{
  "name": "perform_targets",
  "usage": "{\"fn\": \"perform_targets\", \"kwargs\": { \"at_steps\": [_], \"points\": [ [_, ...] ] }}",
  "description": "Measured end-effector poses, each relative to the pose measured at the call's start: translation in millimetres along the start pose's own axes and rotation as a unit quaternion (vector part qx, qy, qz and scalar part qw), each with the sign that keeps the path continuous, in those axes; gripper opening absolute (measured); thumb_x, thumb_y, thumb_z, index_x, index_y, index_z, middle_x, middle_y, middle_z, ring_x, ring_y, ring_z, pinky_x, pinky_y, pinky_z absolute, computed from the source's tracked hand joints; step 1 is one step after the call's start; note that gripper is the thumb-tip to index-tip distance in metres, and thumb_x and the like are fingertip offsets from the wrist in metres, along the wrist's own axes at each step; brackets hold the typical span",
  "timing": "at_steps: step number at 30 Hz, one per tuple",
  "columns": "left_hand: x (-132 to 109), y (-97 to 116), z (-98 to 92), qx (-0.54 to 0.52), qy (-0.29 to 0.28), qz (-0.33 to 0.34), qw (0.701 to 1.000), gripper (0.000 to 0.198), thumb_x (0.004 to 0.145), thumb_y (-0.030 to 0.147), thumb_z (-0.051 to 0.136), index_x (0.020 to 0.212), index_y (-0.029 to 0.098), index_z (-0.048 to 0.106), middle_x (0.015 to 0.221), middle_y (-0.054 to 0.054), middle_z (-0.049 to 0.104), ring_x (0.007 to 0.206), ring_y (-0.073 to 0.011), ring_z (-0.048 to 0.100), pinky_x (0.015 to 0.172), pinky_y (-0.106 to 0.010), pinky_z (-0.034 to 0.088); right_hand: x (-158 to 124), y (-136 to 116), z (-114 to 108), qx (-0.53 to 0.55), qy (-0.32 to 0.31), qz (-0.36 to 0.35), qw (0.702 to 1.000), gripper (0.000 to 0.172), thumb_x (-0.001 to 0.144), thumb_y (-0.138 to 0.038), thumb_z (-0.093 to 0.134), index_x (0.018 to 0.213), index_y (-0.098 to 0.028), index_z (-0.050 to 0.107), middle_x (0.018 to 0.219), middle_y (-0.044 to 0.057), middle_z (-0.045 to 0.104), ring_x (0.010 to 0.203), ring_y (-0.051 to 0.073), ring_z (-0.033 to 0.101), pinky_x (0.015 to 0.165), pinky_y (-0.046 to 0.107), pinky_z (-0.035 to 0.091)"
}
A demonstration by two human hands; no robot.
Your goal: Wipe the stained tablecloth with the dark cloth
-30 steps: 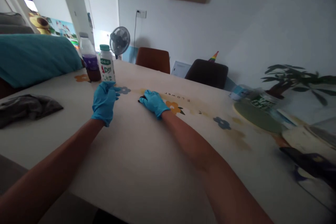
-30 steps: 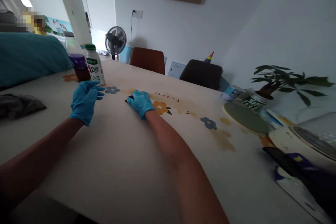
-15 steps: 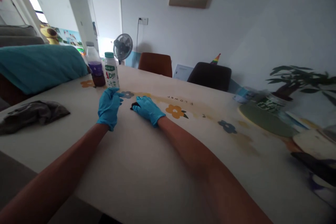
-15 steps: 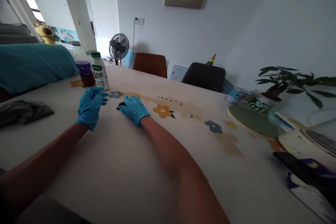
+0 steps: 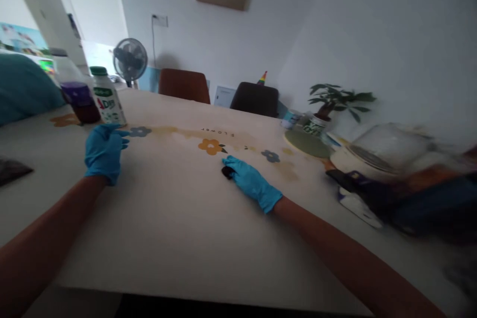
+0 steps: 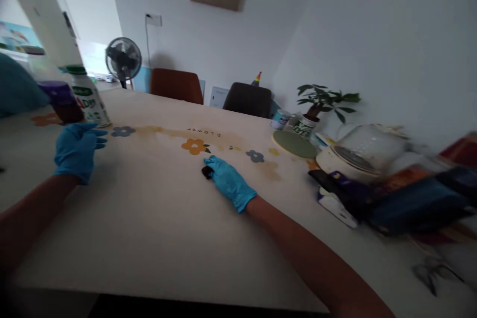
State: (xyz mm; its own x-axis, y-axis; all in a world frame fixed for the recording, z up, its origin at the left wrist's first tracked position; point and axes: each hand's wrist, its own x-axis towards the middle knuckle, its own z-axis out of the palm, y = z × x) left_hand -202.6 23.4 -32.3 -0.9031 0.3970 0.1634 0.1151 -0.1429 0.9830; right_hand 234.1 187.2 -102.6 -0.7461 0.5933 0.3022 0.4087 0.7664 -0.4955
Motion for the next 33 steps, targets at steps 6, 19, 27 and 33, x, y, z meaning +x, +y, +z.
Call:
{"fn": "perform_targets", "kwargs": {
  "at_steps": [6,19,27,33],
  "points": [
    [2.4,0.7,-1.0,0.026,-0.009,0.008,1.0,0.039,0.069,0.016,0.063,0.107,0.021,0.071,0.092,-0.003,0.08,0.076,-0.0194,0.072,0.065,-0.023,0.059,-57.5,41.4,-61.9,-0.049,0.151,0.181,0.971,0.06,0.117,-0.042,0.063,0.172,-0.029,0.082,0.18,0.013,0.081,0.172,0.043,0.075,0.152,0.074,0.052],
    [-4.2,8.1,-0.4,0.042,-0.021,0.029,0.998,0.037,0.064,0.026,0.064,0.1,0.025,0.071,0.096,-0.003,0.08,0.081,-0.0249,0.075,0.095,-0.05,0.077,-29.7,41.5,-113.4,-0.238,0.1,0.387,0.885,0.037,0.12,-0.029,0.057,0.135,-0.018,0.089,0.14,0.026,0.092,0.14,0.043,0.085,0.124,0.051,0.063],
    [-8.7,13.8,2.0,0.039,-0.03,0.02,0.999,0.047,0.059,0.027,0.059,0.104,0.025,0.072,0.094,-0.002,0.078,0.082,-0.0255,0.075,0.099,-0.051,0.075,66.9,-55.6,-14.1,-0.231,-0.002,0.183,0.956,0.028,0.127,-0.042,0.066,0.132,-0.024,0.087,0.14,0.014,0.093,0.13,0.035,0.083,0.121,0.048,0.061],
    [-6.2,17.9,1.3,0.021,-0.014,0.009,1.0,0.045,0.061,0.022,0.06,0.104,0.024,0.071,0.098,-0.003,0.081,0.08,-0.0234,0.075,0.081,-0.038,0.07,150.2,-141.2,57.1,-0.222,-0.037,0.117,0.967,0.04,0.129,-0.058,0.068,0.135,-0.026,0.09,0.145,0.01,0.092,0.138,0.037,0.084,0.124,0.049,0.06]
  ]
}}
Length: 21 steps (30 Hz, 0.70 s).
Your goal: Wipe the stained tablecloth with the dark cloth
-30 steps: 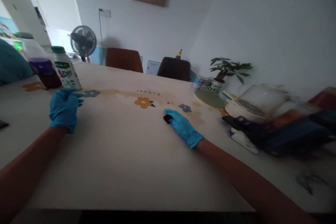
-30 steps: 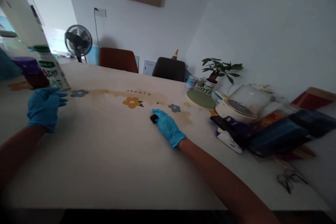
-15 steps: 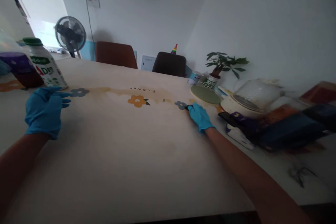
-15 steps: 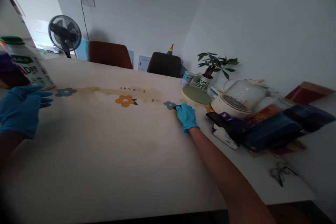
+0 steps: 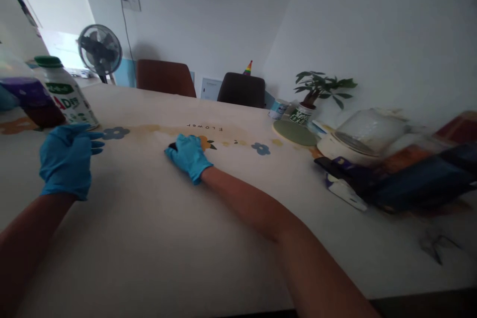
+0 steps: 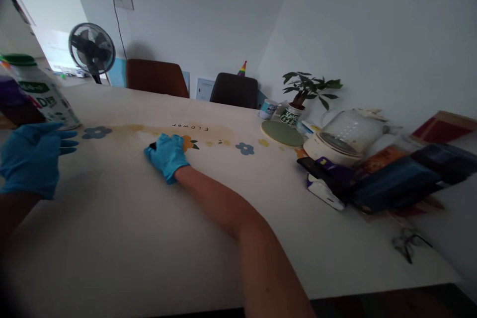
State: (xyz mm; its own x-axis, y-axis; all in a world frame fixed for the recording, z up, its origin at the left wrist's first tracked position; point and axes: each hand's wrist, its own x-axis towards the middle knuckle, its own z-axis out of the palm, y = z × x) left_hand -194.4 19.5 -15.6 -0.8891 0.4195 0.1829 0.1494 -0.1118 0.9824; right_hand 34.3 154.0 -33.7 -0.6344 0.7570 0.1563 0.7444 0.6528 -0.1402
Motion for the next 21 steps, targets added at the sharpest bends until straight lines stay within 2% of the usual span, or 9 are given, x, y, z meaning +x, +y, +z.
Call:
{"fn": "perform_targets", "kwargs": {
  "at_steps": [3,5,8,10,13,16,19,21],
  "points": [
    [2.2,-3.7,0.4,-0.013,0.008,0.011,1.0,0.044,0.064,0.019,0.061,0.106,0.023,0.071,0.097,-0.003,0.081,0.08,-0.0226,0.077,0.076,-0.034,0.068,23.5,-42.8,4.4,0.004,-0.011,-0.027,1.0,0.042,0.129,-0.06,0.068,0.138,-0.026,0.091,0.148,0.007,0.093,0.136,0.035,0.085,0.126,0.049,0.06],
    [2.9,-7.6,1.1,-0.015,0.01,0.018,1.0,0.042,0.066,0.018,0.06,0.106,0.023,0.07,0.095,-0.003,0.081,0.078,-0.0217,0.076,0.072,-0.031,0.065,35.7,-60.8,6.4,0.007,-0.014,-0.042,0.999,0.045,0.129,-0.061,0.069,0.143,-0.024,0.09,0.155,0.008,0.092,0.139,0.034,0.085,0.13,0.047,0.058],
    [2.5,-12.7,1.0,-0.009,0.003,0.015,1.0,0.039,0.071,0.015,0.06,0.108,0.023,0.069,0.094,-0.003,0.082,0.076,-0.0198,0.075,0.068,-0.026,0.061,47.5,-70.4,6.6,0.01,-0.016,-0.056,0.998,0.043,0.13,-0.059,0.069,0.144,-0.025,0.091,0.161,0.008,0.091,0.145,0.032,0.084,0.132,0.045,0.057],
    [1.8,-14.5,-0.4,-0.003,-0.006,0.005,1.0,0.036,0.074,0.014,0.061,0.109,0.022,0.068,0.095,-0.003,0.082,0.076,-0.0193,0.075,0.068,-0.026,0.06,50.8,-64.7,4.6,0.013,-0.015,-0.06,0.998,0.04,0.132,-0.055,0.067,0.144,-0.026,0.091,0.159,0.006,0.091,0.147,0.031,0.084,0.133,0.046,0.059],
    [0.8,-15.6,-2.5,0.0,-0.016,-0.003,1.0,0.034,0.079,0.012,0.062,0.111,0.022,0.069,0.096,-0.003,0.082,0.076,-0.0197,0.074,0.071,-0.028,0.061,49.5,-37.9,-0.9,0.013,-0.011,-0.044,0.999,0.04,0.13,-0.054,0.077,0.151,-0.021,0.087,0.156,0.011,0.088,0.145,0.033,0.085,0.132,0.058,0.065],
    [-0.3,-15.8,-1.9,0.001,-0.011,-0.004,1.0,0.034,0.079,0.012,0.063,0.112,0.022,0.069,0.098,-0.005,0.083,0.078,-0.0209,0.074,0.073,-0.03,0.062,40.1,7.2,-8.9,0.002,-0.008,0.001,1.0,0.045,0.124,-0.053,0.087,0.154,-0.02,0.084,0.159,0.014,0.085,0.144,0.035,0.084,0.128,0.063,0.069],
    [-2.6,-15.2,0.7,-0.001,-0.016,-0.005,1.0,0.035,0.078,0.014,0.064,0.112,0.022,0.069,0.097,-0.004,0.083,0.077,-0.0207,0.074,0.072,-0.03,0.062,21.5,61.1,-17.5,-0.012,-0.008,0.056,0.998,0.04,0.135,-0.045,0.064,0.153,-0.016,0.085,0.155,0.018,0.089,0.144,0.034,0.083,0.138,0.057,0.058],
    [-4.6,-14.3,2.0,-0.005,-0.021,-0.002,1.0,0.035,0.078,0.014,0.064,0.111,0.022,0.069,0.096,-0.004,0.083,0.077,-0.0202,0.074,0.071,-0.028,0.061,4.1,95.9,-21.9,-0.021,-0.01,0.094,0.995,0.042,0.135,-0.04,0.058,0.156,-0.014,0.084,0.155,0.023,0.09,0.144,0.037,0.082,0.138,0.054,0.052]
  ]
}}
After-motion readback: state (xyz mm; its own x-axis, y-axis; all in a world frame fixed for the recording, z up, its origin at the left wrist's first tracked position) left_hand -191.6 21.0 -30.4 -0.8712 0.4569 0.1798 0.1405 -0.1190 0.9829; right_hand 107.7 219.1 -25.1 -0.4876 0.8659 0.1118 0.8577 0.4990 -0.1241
